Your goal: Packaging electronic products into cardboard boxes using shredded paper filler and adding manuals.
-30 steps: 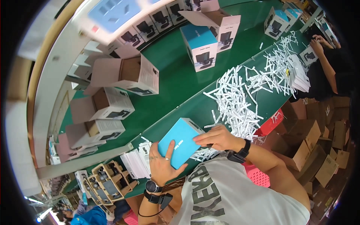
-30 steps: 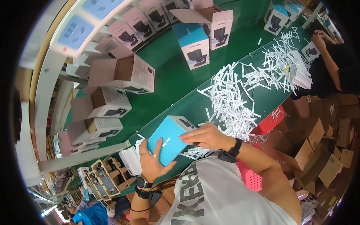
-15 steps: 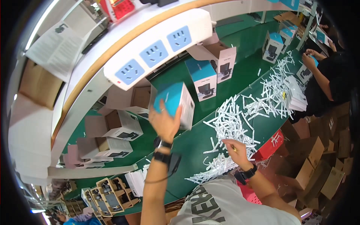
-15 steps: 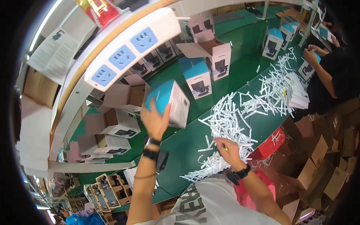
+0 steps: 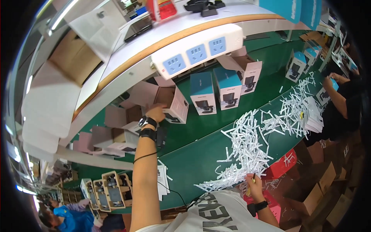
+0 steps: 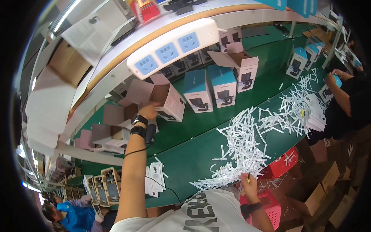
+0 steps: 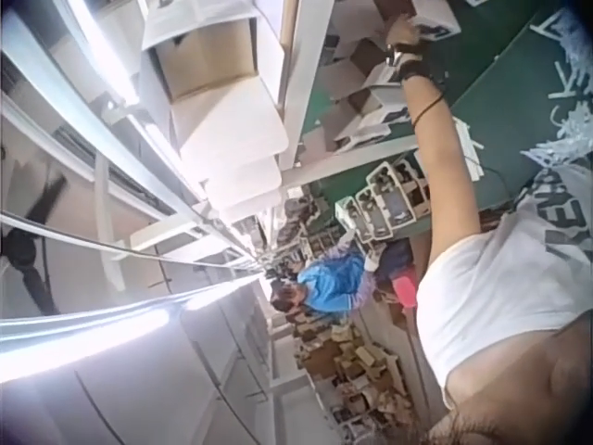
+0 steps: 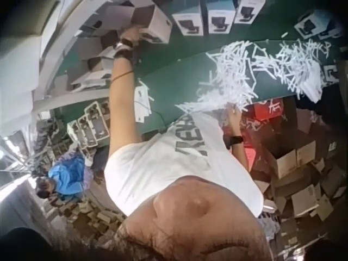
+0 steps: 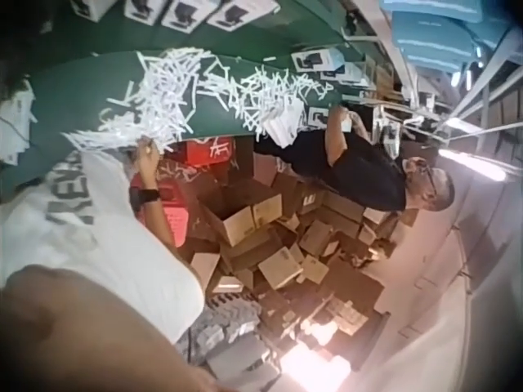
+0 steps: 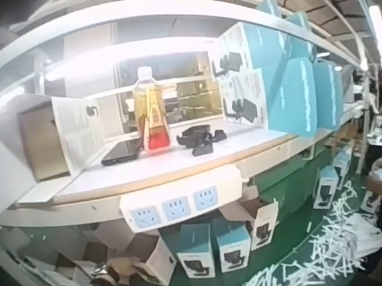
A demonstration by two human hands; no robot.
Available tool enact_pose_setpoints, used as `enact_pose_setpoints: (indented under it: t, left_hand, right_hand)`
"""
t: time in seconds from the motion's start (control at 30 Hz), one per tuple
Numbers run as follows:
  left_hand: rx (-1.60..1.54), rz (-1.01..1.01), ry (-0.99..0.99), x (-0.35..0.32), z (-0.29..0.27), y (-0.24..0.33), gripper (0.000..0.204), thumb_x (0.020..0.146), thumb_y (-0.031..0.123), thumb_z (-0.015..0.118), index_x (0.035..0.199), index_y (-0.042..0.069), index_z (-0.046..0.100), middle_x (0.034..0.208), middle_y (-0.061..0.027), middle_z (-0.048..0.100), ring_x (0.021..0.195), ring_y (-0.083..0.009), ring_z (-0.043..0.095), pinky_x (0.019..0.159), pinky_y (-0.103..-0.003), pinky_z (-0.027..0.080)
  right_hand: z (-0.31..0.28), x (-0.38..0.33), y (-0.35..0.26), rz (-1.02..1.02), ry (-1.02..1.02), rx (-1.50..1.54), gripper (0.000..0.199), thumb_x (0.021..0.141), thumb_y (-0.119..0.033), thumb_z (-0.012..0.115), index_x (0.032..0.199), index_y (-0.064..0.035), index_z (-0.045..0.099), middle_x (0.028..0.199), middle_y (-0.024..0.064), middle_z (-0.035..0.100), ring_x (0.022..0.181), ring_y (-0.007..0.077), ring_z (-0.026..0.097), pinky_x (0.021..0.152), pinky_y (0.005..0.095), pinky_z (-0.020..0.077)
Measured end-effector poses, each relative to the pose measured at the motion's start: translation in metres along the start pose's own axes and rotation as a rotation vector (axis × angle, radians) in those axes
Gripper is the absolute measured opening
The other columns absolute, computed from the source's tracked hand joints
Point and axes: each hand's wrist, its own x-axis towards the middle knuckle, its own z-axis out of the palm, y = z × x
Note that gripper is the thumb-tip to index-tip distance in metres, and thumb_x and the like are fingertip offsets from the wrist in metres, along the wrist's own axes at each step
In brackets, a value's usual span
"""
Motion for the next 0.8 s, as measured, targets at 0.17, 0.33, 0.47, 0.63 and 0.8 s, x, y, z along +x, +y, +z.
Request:
enact_pose_setpoints:
  t: [0.17, 0.33, 0.47, 0.63, 0.8]
  left_hand:
    - [-0.105, 0.167, 0.13, -0.078, 0.031, -0.004, 0.036, 0.088, 0.002, 0.057, 0.11, 0.019, 0.079, 0.115, -0.0089, 0.075, 0.118, -0.0346, 0.066, 0.12, -0.064, 0.027]
    - [-0.238, 0.389, 0.187, -0.243, -0.012, 0.058, 0.036, 0.083, -0.005, 0.061, 0.106, 0.015, 0.078, 0.114, -0.0057, 0.076, 0.129, -0.0363, 0.06, 0.124, -0.067, 0.018]
    - [-0.398, 0.254, 0.168, -0.331, -0.009, 0.092, 0.039, 0.083, -0.006, 0.061, 0.114, 0.012, 0.075, 0.124, -0.0102, 0.073, 0.131, -0.037, 0.059, 0.125, -0.064, 0.022]
    - [-0.61, -0.353, 0.547, -0.367, 0.065, 0.048, 0.048, 0.09, -0.002, 0.062, 0.138, 0.002, 0.061, 0.141, -0.024, 0.059, 0.134, -0.046, 0.052, 0.119, -0.052, 0.037]
    - [-0.1, -0.826, 0.346, -0.422, 0.197, -0.059, 0.062, 0.089, 0.008, 0.067, 0.148, -0.001, 0.05, 0.15, -0.032, 0.046, 0.138, -0.0493, 0.045, 0.117, -0.051, 0.039]
  right_hand:
    - [0.059, 0.029, -0.038, -0.177, -0.261, -0.229, 0.022, 0.096, -0.012, 0.074, 0.115, -0.0005, 0.071, 0.089, -0.0008, 0.07, 0.07, 0.0047, 0.055, 0.062, 0.0225, 0.0445]
    - [0.134, 0.047, -0.114, -0.444, -0.337, -0.347, 0.041, 0.089, -0.013, 0.079, 0.126, -0.0029, 0.065, 0.105, 0.0015, 0.066, 0.088, 0.006, 0.055, 0.072, 0.0242, 0.0459]
    - [0.179, 0.044, -0.126, -0.718, -0.466, -0.468, 0.052, 0.088, -0.01, 0.078, 0.134, -0.0011, 0.056, 0.116, 0.0052, 0.063, 0.097, 0.0105, 0.057, 0.081, 0.028, 0.049]
    - [0.18, 0.04, -0.084, -0.411, -0.49, -0.267, 0.051, 0.092, -0.006, 0.066, 0.139, 0.0029, 0.05, 0.121, 0.0117, 0.061, 0.11, 0.0179, 0.059, 0.099, 0.0343, 0.0478]
    - [0.175, 0.035, -0.07, -0.394, -0.493, -0.288, 0.05, 0.094, -0.004, 0.06, 0.141, 0.0041, 0.048, 0.126, 0.0129, 0.062, 0.115, 0.0189, 0.059, 0.102, 0.034, 0.0472]
